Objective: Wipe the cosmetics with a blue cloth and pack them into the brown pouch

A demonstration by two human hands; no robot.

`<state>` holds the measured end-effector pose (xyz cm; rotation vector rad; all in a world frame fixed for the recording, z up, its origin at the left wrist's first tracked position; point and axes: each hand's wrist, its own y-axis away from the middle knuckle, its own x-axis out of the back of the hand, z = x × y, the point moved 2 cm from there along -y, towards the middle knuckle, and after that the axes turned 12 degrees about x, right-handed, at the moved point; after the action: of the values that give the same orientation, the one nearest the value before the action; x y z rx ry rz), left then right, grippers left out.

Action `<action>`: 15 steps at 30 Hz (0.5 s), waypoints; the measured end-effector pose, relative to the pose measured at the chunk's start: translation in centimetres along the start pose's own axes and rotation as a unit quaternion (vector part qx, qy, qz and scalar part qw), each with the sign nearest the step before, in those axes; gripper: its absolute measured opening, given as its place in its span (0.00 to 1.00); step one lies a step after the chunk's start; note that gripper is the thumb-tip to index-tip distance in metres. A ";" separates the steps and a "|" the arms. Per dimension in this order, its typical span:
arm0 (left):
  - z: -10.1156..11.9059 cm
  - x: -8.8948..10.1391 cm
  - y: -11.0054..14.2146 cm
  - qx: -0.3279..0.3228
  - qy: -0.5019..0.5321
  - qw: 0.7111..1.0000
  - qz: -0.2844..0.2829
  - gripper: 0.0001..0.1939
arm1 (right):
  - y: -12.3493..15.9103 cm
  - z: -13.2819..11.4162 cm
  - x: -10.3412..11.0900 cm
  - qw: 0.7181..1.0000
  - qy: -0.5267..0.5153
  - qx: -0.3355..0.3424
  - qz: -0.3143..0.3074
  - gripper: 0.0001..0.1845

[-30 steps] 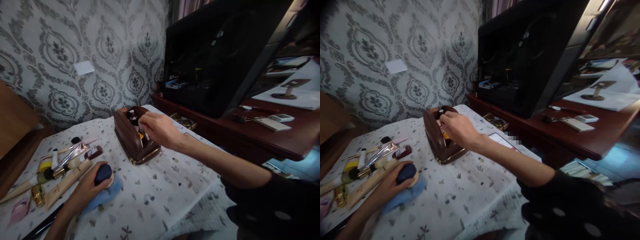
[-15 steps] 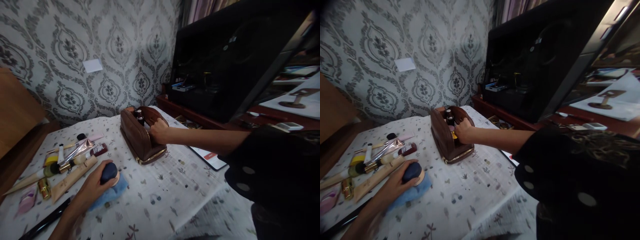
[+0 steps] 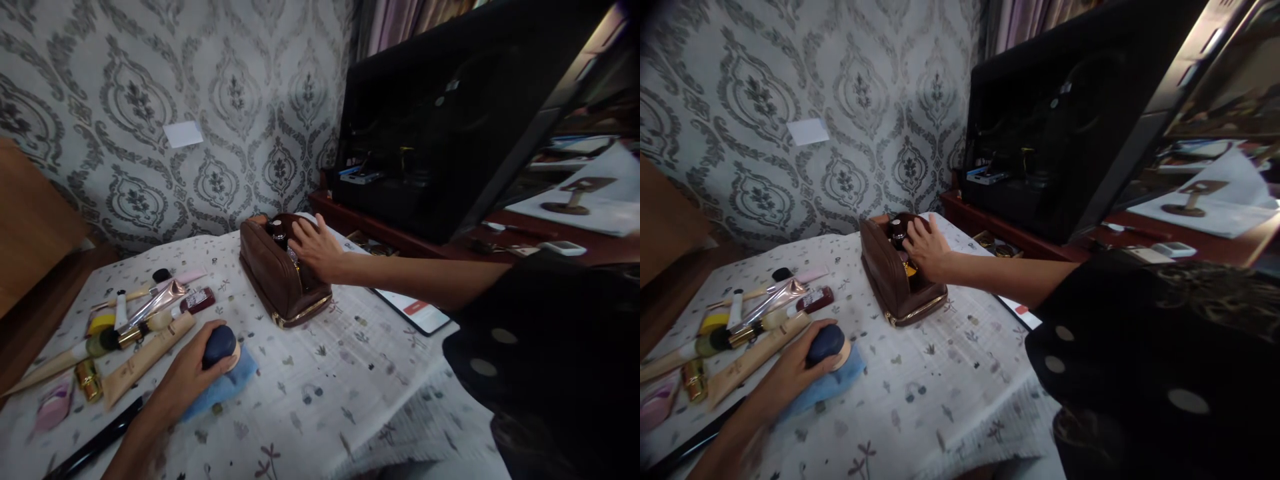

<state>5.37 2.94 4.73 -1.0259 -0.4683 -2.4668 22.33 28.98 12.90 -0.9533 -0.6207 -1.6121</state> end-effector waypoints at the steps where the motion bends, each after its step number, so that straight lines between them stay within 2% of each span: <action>1: 0.1 0.0 0.0 0.004 -0.003 1.000 0.002 0.27 | 0.2 0.2 0.0 1.000 -0.013 -0.016 0.005 0.33; 4: 0.1 0.1 0.1 0.006 -0.014 1.000 0.008 0.27 | 0.9 0.6 -0.2 0.994 -0.079 -0.082 0.000 0.38; 9: -0.2 0.1 -0.2 -0.006 -0.007 1.000 0.030 0.26 | 1.9 0.6 0.0 0.966 -0.198 -0.163 -0.028 0.44; 12: 0.4 0.4 -0.5 -0.006 0.020 0.999 0.048 0.28 | 2.3 0.6 0.6 0.957 -0.232 -0.175 -0.024 0.43; 15: 2.4 1.1 -0.7 -0.012 0.054 0.998 0.031 0.30 | 2.6 0.7 1.1 0.954 -0.248 -0.166 -0.023 0.41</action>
<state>5.70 4.37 7.04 -0.8978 -0.3684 -2.4626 24.93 28.29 13.96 -1.6322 -0.7225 -1.5496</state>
